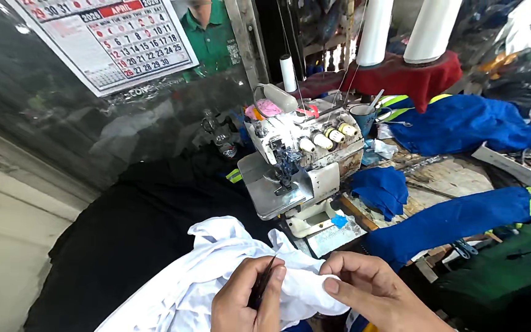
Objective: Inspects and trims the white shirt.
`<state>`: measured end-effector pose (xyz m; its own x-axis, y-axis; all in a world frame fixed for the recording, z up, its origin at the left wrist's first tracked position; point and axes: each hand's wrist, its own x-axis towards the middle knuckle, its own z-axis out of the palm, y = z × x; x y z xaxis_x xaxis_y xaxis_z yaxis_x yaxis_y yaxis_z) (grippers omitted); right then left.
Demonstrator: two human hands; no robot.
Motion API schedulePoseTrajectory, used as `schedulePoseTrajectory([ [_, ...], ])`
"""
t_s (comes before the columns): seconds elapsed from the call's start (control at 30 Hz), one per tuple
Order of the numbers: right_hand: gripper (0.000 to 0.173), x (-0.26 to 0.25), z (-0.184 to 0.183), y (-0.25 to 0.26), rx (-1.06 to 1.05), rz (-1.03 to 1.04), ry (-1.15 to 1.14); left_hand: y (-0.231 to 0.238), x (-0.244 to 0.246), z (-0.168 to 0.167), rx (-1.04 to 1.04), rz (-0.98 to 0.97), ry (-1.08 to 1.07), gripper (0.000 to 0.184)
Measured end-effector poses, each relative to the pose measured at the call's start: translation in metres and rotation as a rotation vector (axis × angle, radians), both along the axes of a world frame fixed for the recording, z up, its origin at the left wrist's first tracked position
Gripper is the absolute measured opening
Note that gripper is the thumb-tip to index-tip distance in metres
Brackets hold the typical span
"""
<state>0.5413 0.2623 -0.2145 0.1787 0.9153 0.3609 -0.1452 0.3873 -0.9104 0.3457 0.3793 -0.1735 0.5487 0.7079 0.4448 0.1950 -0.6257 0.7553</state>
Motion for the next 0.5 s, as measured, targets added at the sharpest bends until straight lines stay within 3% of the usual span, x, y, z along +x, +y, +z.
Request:
schedulePoseTrajectory([
  [0.4, 0.021, -0.002, 0.0, -0.003, -0.025, 0.028, 0.083, -0.007, 0.0, -0.001, -0.004, 0.008, 0.007, 0.014],
  [0.5, 0.022, -0.004, 0.001, -0.004, -0.032, 0.03, 0.108, -0.01, -0.004, 0.003, 0.015, 0.001, 0.031, 0.028],
])
